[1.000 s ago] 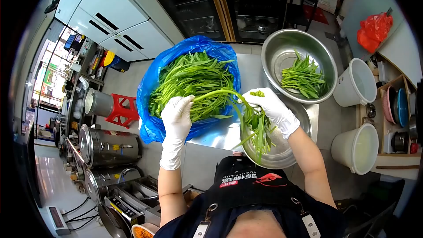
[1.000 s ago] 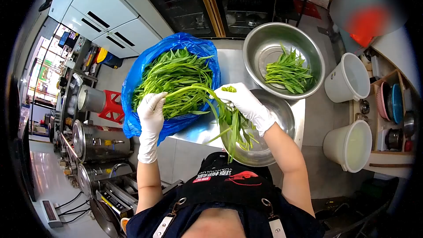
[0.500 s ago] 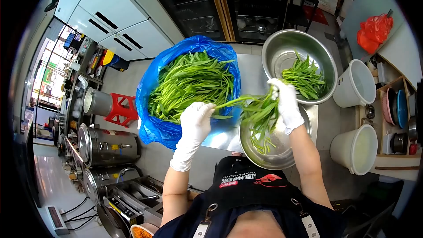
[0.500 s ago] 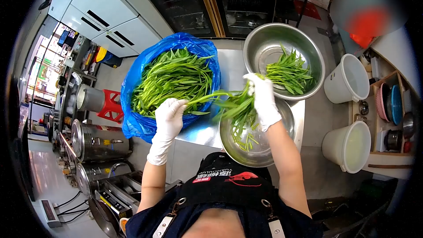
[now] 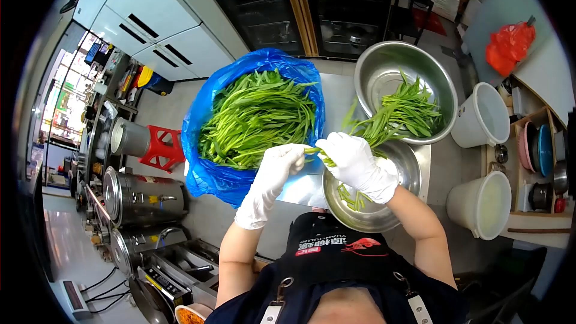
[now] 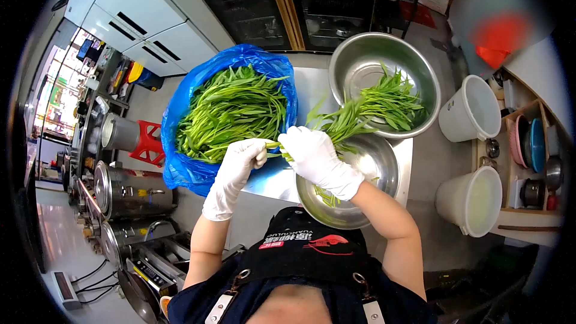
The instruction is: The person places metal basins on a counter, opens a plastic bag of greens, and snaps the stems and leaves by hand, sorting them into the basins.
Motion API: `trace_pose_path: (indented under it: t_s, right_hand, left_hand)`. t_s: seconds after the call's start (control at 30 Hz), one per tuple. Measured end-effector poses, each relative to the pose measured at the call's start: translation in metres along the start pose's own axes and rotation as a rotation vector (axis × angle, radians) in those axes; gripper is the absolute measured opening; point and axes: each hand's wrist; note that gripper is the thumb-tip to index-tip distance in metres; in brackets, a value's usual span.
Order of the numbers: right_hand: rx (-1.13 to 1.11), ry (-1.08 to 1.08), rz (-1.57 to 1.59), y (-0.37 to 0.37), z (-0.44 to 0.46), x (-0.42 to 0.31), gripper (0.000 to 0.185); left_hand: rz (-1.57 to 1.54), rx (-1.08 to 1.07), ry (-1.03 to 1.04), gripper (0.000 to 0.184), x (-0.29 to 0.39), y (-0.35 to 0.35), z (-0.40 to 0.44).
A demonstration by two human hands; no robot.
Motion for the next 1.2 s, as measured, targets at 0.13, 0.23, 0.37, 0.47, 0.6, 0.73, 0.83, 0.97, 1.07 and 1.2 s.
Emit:
trace_pose_path:
  t_s: [0.13, 0.23, 0.37, 0.47, 0.6, 0.73, 0.83, 0.97, 1.07, 1.2]
  right_hand:
    - [0.051, -0.021, -0.044, -0.003, -0.008, 0.008, 0.018]
    - [0.064, 0.154, 0.172, -0.007, -0.017, 0.010, 0.015]
    - [0.015, 0.419, 0.586, -0.018, -0.028, 0.019, 0.011]
    - [0.181, 0.845, 0.835, -0.048, -0.040, 0.039, 0.006]
    - [0.539, 0.899, 0.959, -0.096, -0.073, 0.094, 0.008]
    - [0.585, 0.699, 1.217, -0.111, -0.101, 0.132, 0.016]
    - [0.550, 0.667, 1.294, -0.103, -0.107, 0.131, 0.015]
    - [0.448, 0.717, 1.441, -0.076, -0.113, 0.124, 0.017]
    - [0.420, 0.733, 1.518, -0.059, -0.100, 0.107, 0.017]
    - [0.454, 0.708, 1.601, -0.039, -0.081, 0.090, 0.016]
  left_hand:
    - [-0.086, -0.073, 0.024, 0.024, -0.011, 0.005, 0.004]
    - [-0.120, -0.122, 0.024, 0.024, -0.021, 0.009, 0.005]
    - [-0.042, -0.137, 0.002, 0.023, -0.018, 0.030, 0.007]
    - [-0.201, -0.160, 0.000, 0.019, -0.039, 0.031, 0.015]
    - [0.094, -0.295, -0.088, 0.029, -0.056, 0.037, 0.010]
    - [0.589, -0.032, 0.334, 0.033, -0.059, 0.034, 0.009]
    - [0.790, 0.471, 0.596, 0.018, -0.006, -0.020, 0.010]
    - [1.008, 0.984, 0.785, 0.008, 0.027, -0.136, 0.051]
    - [1.164, 0.838, 0.536, 0.018, 0.024, -0.204, 0.087]
    - [1.267, 0.553, 0.177, 0.022, 0.026, -0.220, 0.109]
Point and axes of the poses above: each hand's wrist, its own z-axis towards the middle knuckle, its own y-axis out of the palm, x = y × z, and after that the axes turned 1 degree about -x, right-handed
